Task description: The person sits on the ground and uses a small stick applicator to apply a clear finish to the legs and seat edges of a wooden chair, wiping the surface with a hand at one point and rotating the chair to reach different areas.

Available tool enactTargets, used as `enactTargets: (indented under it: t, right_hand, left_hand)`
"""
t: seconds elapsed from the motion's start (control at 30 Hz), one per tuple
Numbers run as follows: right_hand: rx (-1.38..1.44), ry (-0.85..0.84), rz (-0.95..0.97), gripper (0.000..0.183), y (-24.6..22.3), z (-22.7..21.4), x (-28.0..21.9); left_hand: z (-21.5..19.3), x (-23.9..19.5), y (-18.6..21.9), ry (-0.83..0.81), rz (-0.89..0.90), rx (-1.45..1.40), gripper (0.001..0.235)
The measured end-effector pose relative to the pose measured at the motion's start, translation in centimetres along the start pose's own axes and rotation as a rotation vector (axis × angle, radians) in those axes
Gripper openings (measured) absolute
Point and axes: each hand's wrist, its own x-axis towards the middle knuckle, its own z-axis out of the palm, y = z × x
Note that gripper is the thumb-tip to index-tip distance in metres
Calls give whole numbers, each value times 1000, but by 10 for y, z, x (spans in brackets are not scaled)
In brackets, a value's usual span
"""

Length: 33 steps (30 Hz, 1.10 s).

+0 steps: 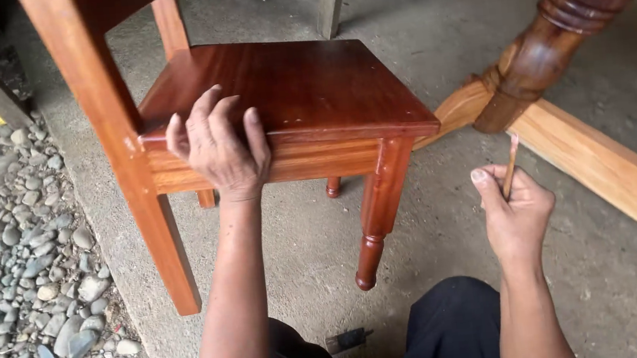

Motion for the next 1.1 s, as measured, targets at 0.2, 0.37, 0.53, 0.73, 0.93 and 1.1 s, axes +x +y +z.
enactTargets:
  t: [0.2, 0.37, 0.53, 0.73, 0.93, 1.1]
  right_hand:
    - [158, 45, 77, 14, 32, 3, 9]
    - [215, 91, -58, 22, 6, 15, 15]
    - [290, 51, -91, 6, 10, 22, -5]
    - [-216, -402, -533, 40, 50, 40, -51]
    - [-540, -584, -752, 77, 46, 55, -35]
    - [-764, -650, -684, 83, 41, 65, -28]
  left_hand:
    - [-17, -9, 7, -67, -58, 22, 26]
    - [-30, -20, 9, -64, -53, 10, 39]
    - [-35, -22, 14, -74, -55, 30, 36]
    - [-33, -16, 15, -73, -59, 35, 36]
    - [-24, -8, 13, -65, -68, 34, 33]
    - [-18, -7, 10, -55, -63, 27, 31]
